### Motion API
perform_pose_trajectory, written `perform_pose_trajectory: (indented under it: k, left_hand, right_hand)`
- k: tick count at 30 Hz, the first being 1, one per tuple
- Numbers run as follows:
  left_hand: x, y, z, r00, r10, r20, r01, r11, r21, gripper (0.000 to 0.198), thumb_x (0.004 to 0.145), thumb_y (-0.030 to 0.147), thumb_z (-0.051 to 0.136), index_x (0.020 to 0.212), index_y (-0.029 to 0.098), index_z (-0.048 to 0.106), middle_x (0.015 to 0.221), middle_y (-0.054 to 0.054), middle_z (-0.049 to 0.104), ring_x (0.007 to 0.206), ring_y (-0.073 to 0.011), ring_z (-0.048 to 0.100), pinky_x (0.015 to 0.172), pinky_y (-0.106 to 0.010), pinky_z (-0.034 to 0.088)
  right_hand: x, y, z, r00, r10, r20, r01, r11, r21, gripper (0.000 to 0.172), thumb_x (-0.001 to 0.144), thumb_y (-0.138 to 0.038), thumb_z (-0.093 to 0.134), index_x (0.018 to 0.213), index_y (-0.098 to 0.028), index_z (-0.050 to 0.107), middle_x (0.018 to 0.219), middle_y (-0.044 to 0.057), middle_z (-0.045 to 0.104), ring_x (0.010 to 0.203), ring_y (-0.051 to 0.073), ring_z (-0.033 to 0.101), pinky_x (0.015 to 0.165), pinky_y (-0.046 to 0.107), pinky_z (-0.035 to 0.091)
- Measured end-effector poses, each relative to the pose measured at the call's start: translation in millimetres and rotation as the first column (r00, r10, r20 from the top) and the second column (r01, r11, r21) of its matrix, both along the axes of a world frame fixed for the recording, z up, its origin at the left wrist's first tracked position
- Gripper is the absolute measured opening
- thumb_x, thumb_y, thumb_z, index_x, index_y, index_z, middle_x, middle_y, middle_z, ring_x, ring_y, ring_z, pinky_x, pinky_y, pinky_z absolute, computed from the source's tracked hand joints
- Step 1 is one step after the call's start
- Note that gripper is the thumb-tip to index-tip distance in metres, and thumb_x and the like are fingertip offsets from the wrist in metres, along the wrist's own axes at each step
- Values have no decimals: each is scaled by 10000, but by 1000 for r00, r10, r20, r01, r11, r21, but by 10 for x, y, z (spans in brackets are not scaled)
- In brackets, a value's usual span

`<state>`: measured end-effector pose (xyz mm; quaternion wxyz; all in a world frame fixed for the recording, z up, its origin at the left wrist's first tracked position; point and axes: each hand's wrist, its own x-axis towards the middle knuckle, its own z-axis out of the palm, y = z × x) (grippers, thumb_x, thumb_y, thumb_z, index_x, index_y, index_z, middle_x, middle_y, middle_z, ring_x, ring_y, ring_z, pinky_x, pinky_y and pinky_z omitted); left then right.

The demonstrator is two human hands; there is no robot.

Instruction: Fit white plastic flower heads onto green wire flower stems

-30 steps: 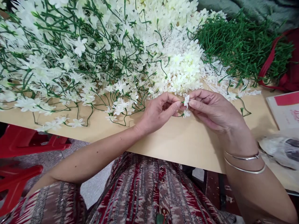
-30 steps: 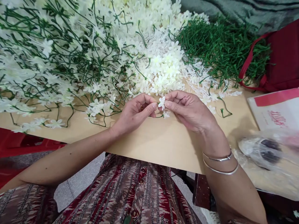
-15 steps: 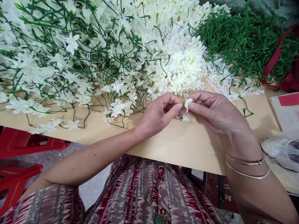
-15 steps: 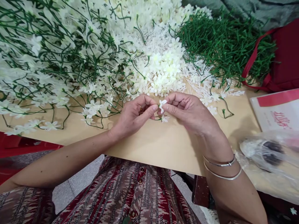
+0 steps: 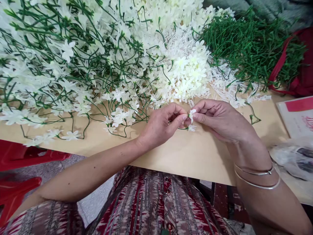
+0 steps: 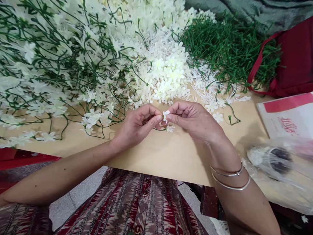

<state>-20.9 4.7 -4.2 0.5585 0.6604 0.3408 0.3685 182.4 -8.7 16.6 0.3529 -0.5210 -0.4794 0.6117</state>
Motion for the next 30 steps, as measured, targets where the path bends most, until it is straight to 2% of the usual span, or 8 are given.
perform_pose_trajectory:
  k: [7, 11, 15, 19, 22, 26, 30]
  left_hand:
    - [-11, -6, 40, 999, -15, -43, 15, 1000, -7, 153, 1000, 273, 589, 889, 180, 638, 841, -46, 767, 730, -141, 719, 706, -267, 600]
    - [1, -4, 32, 999, -8, -38, 8, 1000, -13, 149, 996, 272, 595, 890, 175, 634, 851, -54, 774, 735, -147, 729, 703, -267, 604]
    - [12, -6, 24, 1000, -3, 6, 4, 1000, -20, 131, 999, 255, 600, 899, 172, 612, 862, -58, 769, 729, -143, 725, 707, -268, 594]
    - [10, -16, 22, 1000, 12, -22, -11, 1000, 19, 132, 1014, 281, 593, 929, 181, 603, 890, -53, 769, 730, -132, 695, 706, -259, 562]
    - [5, -22, 15, 998, 43, -43, -40, 997, 68, 136, 1015, 282, 590, 924, 183, 613, 878, -42, 759, 722, -125, 659, 696, -257, 527]
    - [10, -23, 8, 998, 58, -36, -54, 995, 87, 132, 998, 259, 598, 894, 182, 620, 837, -28, 740, 680, -115, 614, 660, -252, 491]
    - [19, -23, 12, 996, 74, -55, -69, 994, 90, 141, 987, 257, 607, 866, 187, 622, 818, -19, 735, 664, -109, 602, 649, -246, 481]
  right_hand:
    - [-6, 19, 67, 997, 68, 34, -67, 998, -17, 298, 750, -502, 894, 756, -261, 719, 707, 5, 736, 693, 183, 688, 709, 350, 554]
    - [-29, 21, 55, 998, 37, 46, -37, 999, 0, 291, 714, -445, 921, 748, -252, 706, 703, -7, 734, 655, 157, 660, 643, 311, 525]
    - [-53, 27, 55, 1000, -9, -5, 9, 1000, 11, 330, 670, -452, 943, 729, -232, 703, 678, -13, 724, 636, 137, 643, 611, 280, 502]
    - [-43, 30, 67, 996, -1, -86, 1, 1000, 8, 316, 730, -490, 903, 816, -241, 726, 695, -14, 706, 678, 150, 658, 639, 298, 523]
    - [-18, 28, 38, 990, -26, -141, 28, 1000, 12, 304, 720, -426, 923, 879, -248, 735, 725, -25, 683, 690, 140, 655, 660, 295, 525]
    - [0, 23, -28, 993, -46, -107, 50, 998, 39, 290, 708, -399, 931, 839, -241, 726, 704, -27, 657, 667, 137, 629, 666, 304, 510]
    - [-24, 6, -48, 996, -83, -32, 84, 996, 39, 277, 728, -416, 910, 776, -230, 711, 683, -26, 654, 621, 118, 573, 607, 281, 453]
